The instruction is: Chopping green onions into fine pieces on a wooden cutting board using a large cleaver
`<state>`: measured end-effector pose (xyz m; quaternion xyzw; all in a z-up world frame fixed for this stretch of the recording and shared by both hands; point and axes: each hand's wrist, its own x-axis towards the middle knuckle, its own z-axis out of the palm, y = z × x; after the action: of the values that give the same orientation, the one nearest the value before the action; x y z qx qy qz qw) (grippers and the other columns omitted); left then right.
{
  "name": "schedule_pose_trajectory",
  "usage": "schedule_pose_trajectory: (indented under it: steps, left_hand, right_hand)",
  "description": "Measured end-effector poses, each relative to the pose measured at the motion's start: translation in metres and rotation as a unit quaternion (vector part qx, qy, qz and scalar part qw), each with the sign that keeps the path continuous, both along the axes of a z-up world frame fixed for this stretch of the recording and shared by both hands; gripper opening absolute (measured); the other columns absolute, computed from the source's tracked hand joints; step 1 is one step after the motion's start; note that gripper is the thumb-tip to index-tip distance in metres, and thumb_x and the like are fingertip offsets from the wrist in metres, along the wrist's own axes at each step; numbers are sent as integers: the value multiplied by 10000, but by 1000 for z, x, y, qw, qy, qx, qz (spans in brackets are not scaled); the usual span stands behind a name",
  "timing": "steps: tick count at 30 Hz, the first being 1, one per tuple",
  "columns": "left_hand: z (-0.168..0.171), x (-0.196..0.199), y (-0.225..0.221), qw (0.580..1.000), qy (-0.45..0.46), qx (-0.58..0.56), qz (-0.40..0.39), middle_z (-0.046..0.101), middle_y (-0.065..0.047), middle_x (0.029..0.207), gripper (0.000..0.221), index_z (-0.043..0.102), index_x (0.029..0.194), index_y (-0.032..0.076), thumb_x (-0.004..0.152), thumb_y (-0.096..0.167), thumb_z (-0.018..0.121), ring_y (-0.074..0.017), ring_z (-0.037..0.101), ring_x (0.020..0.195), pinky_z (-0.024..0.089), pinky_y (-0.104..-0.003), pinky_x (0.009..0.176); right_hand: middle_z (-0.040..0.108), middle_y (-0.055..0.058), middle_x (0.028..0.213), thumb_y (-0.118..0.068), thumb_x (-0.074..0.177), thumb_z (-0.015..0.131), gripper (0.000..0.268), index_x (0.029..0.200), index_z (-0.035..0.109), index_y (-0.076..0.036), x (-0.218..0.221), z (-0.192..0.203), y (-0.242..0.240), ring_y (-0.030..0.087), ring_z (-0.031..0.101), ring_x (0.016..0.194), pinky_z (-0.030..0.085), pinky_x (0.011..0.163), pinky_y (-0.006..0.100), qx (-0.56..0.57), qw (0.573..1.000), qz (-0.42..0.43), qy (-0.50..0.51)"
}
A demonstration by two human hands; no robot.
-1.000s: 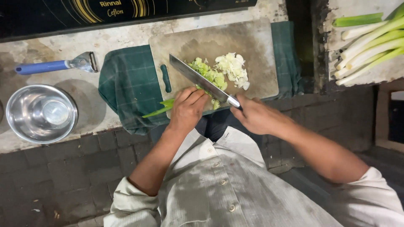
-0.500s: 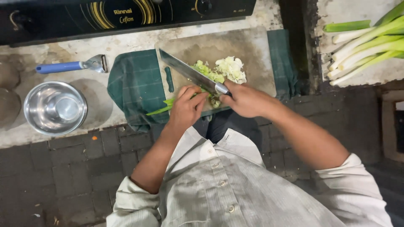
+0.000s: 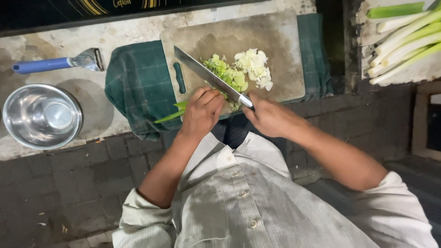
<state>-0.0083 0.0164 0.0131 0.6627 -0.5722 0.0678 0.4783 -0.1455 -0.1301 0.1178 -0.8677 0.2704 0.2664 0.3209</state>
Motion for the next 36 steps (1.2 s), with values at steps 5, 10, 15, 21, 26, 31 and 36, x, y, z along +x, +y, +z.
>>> schedule_pose_trajectory:
  steps: [5, 10, 15, 21, 26, 31, 36]
  left_hand:
    - [1, 2, 4, 998, -60, 5, 9, 643, -111, 852, 33, 698, 902, 16, 906, 39, 676, -262, 660, 793, 549, -362, 866]
    - [11, -11, 10, 986, -151, 17, 64, 640, -125, 913, 82, 696, 965, 39, 902, 91, 706, -285, 657, 881, 529, -402, 825]
    - [-9, -75, 47, 987, -158, 35, 15, 605, -134, 909, 109, 676, 981, 89, 965, 130, 576, -336, 627, 867, 508, -425, 681]
    - [-130, -92, 15, 892, 47, 450, -9, 715, -207, 869, 251, 664, 1083, -5, 902, 95, 520, -422, 709, 725, 560, -525, 581]
    - [-153, -92, 9, 899, 32, 437, -5, 712, -190, 849, 229, 662, 1048, 16, 905, 110, 510, -408, 710, 705, 559, -508, 561]
    - [-167, -99, 9, 902, 20, 432, -5, 709, -169, 823, 208, 660, 1004, 42, 907, 128, 498, -390, 711, 678, 558, -487, 536]
    - [-174, -100, 8, 908, -2, 418, -2, 705, -139, 788, 196, 658, 945, 77, 911, 153, 481, -366, 713, 643, 556, -459, 502]
  right_hand:
    - [676, 225, 792, -401, 977, 459, 374, 1200, 467, -101, 6, -12, 11, 440, 701, 790, 558, 629, 516, -31, 999, 6, -35]
    - [660, 288, 792, -309, 970, 520, 297, 1108, 518, -45, 12, -30, -14, 494, 680, 818, 540, 638, 556, -14, 994, 17, -105]
    - [647, 312, 793, -290, 956, 524, 257, 1017, 535, -41, 18, 6, -19, 516, 661, 822, 511, 660, 560, 31, 994, 6, -102]
    - [627, 273, 755, -312, 950, 517, 255, 1080, 527, -94, 14, 19, -28, 493, 666, 789, 512, 642, 539, -9, 995, 8, -99]
    - [610, 237, 717, -312, 969, 514, 228, 1047, 527, -98, 0, 27, -34, 442, 662, 715, 497, 596, 498, -8, 993, -29, -115]
    - [593, 288, 740, -334, 951, 555, 270, 1042, 530, -81, -12, 17, -39, 470, 647, 757, 477, 616, 521, 6, 990, -57, -129]
    - [587, 276, 726, -318, 960, 574, 257, 1058, 566, -80, -20, 16, -40, 431, 654, 739, 491, 615, 499, 8, 977, -103, -186]
